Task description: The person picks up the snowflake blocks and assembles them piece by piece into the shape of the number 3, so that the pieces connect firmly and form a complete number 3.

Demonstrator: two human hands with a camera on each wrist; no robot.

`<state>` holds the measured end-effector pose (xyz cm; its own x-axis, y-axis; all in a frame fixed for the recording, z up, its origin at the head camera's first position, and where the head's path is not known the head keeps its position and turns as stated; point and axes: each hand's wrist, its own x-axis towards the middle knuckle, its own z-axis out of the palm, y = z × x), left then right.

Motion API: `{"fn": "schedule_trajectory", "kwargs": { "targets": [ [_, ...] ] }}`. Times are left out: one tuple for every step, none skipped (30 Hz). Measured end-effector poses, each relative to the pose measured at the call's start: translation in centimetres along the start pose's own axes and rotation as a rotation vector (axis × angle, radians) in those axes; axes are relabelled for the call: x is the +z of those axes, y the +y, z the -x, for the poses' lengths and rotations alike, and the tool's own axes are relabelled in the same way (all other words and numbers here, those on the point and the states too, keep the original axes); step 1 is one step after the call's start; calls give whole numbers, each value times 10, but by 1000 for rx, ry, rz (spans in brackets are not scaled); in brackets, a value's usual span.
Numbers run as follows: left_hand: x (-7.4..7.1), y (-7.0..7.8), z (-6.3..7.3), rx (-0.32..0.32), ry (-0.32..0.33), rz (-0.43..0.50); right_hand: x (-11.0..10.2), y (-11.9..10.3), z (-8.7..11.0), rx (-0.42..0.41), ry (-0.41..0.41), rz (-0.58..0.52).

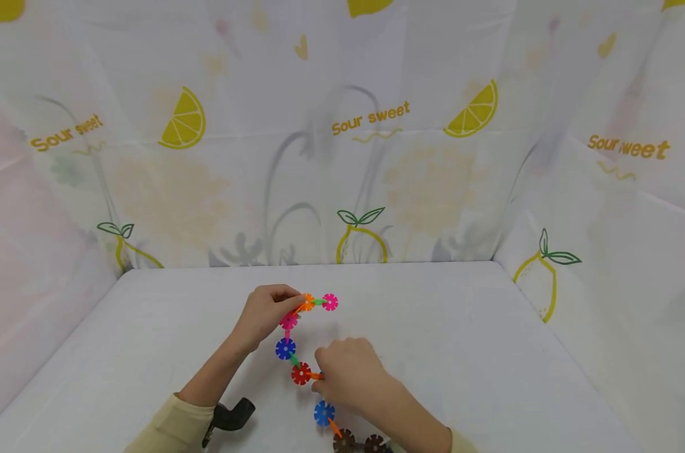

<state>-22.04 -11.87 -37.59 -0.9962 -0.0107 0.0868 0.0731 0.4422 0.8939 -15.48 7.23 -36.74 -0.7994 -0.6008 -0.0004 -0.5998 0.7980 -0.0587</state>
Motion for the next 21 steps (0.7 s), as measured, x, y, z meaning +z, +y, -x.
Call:
{"fn": "schedule_trajectory", "kwargs": {
  "targets": [
    [0, 0, 0, 0, 1, -1, 1, -3, 1, 10, 8, 21],
    [0, 0, 0, -3, 1, -1, 1, -5, 1, 20, 13, 39],
    [0, 0, 0, -3, 2, -3, 2, -8, 1, 32, 14, 54],
    [1, 0, 0, -1, 4, -6, 3, -10, 2, 42, 15, 68],
    [1, 0, 0, 3, 5, -10, 3, -11, 2, 52, 18, 74],
    [1, 0, -1, 6, 5, -15, 4, -13, 2, 61, 17, 80],
    [2, -1, -1, 9, 5, -21, 4, -14, 3, 64, 19, 77],
    [2, -1, -1, 13, 4, -26, 5, -14, 3, 69, 13, 67],
    [2, -1, -2, 17, 4, -32, 5, -14, 3, 72, 12, 59],
    [2, -1, -2, 19, 2, -35, 5, -13, 3, 74, 10, 48],
    [2, -2, -2, 20, -2, -36, 4, -13, 4, 76, 8, 36],
    [2, -2, -2, 22, -4, -36, 3, -12, 4, 77, 8, 25],
    [2, -2, -2, 23, -8, -33, 2, -11, 4, 80, 7, 12],
    [2, -2, -3, 22, -8, -28, 0, -10, 4, 84, 4, 0],
    [1, -3, -3, 21, -10, -23, -1, -10, 5, 90, 0, -12],
    [1, -3, -3, 20, -12, -15, -3, -9, 5, 95, -4, -23],
    [1, -3, -3, 19, -16, -7, -5, -9, 6, 99, -1, -28],
    [0, -3, -3, 19, -21, 2, -6, -8, 7, 105, -1, -34],
    [0, -4, -3, 14, -27, 14, -8, -8, 7, 110, 3, -39],
    [-1, -4, -3, 14, -34, 25, -10, -8, 8, 113, 11, -42],
    [-2, -4, -3, 12, -44, 39, -11, -7, 9, 113, 20, -43]
  ]
}}
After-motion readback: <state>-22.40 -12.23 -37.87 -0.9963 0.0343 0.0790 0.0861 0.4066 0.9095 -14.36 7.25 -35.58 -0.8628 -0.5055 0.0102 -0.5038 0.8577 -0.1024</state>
